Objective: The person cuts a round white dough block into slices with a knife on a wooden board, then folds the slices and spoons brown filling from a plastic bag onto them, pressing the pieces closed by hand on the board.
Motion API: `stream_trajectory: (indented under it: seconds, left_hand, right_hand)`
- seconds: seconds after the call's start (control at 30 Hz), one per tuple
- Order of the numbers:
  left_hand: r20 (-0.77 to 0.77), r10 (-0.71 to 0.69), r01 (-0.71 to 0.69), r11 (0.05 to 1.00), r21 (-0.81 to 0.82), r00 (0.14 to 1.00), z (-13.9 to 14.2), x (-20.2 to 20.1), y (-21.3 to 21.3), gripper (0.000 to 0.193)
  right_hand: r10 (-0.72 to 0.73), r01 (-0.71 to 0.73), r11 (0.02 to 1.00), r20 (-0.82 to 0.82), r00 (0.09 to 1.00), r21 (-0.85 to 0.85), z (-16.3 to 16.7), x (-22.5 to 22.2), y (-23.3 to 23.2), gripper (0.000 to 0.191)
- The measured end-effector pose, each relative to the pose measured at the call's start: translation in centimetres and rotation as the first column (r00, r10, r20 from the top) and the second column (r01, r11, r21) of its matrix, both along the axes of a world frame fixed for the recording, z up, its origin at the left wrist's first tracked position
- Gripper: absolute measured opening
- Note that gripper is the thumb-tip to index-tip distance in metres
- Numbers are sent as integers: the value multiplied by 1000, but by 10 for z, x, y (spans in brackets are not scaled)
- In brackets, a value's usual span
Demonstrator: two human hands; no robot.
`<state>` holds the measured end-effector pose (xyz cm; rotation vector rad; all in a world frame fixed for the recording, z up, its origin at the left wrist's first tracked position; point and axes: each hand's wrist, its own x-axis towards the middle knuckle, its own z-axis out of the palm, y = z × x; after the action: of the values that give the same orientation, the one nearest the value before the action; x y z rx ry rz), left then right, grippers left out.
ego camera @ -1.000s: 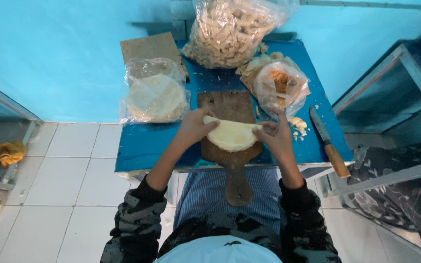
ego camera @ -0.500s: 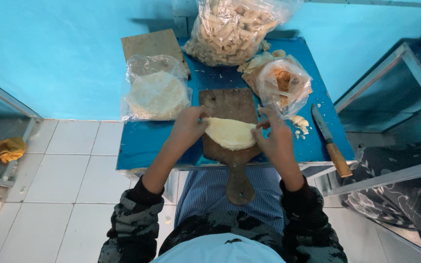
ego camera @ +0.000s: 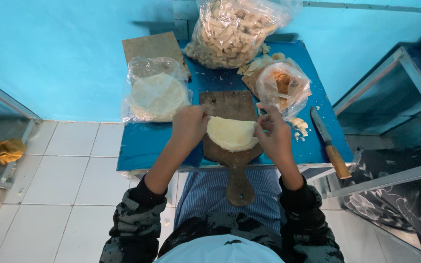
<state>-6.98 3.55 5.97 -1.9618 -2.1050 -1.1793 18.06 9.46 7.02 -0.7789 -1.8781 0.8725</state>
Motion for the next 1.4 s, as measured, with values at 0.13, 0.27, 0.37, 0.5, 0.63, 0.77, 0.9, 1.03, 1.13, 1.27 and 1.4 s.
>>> stream_trajectory:
  seconds: [0.13,0.27,0.37,0.5,0.63,0.77,0.9,1.03,1.13,1.27,1.4]
  left_hand:
    - [-25,-24,23,999,-29,999,2,4,4,15]
    - [-35,-157,157,988,-6,987,3,14,6,20]
    - [-30,-258,257,966,-26,966,5,15,12,29]
    - [-18,-374,366,915,-169,927,7,13,18,33]
    - [-67,-424,406,895,-187,903,7,12,20,38]
    - [-101,-509,501,860,-95,855,12,9,24,43]
    - [225,-613,649,745,-152,757,16,9,22,46]
    - [287,-616,671,724,-161,733,22,10,13,47]
    - [295,-604,649,756,-82,741,25,13,7,45]
    - [483,-534,623,782,-31,694,24,12,11,38]
    - [529,-340,495,850,-181,778,21,7,22,33]
  right_hand:
    - [-40,40,998,0,999,-42,-10,7,9,52]
    - [-25,26,999,25,999,-28,-19,13,13,52]
    - [-84,82,996,134,987,24,-20,17,13,53]
    - [-199,163,976,297,934,143,-16,19,16,58]
    - [116,-165,974,286,951,155,-11,16,19,72]
    - [260,-280,960,419,870,-13,-4,14,23,93]
    - [363,-359,929,431,826,-94,7,11,30,112]
    - [431,-414,901,367,825,-127,13,12,34,117]
    - [466,-379,867,260,846,-323,16,14,35,110]
    - [443,-397,854,68,894,-337,20,10,50,108]
    - [477,-456,839,-4,879,-298,23,-7,76,98]
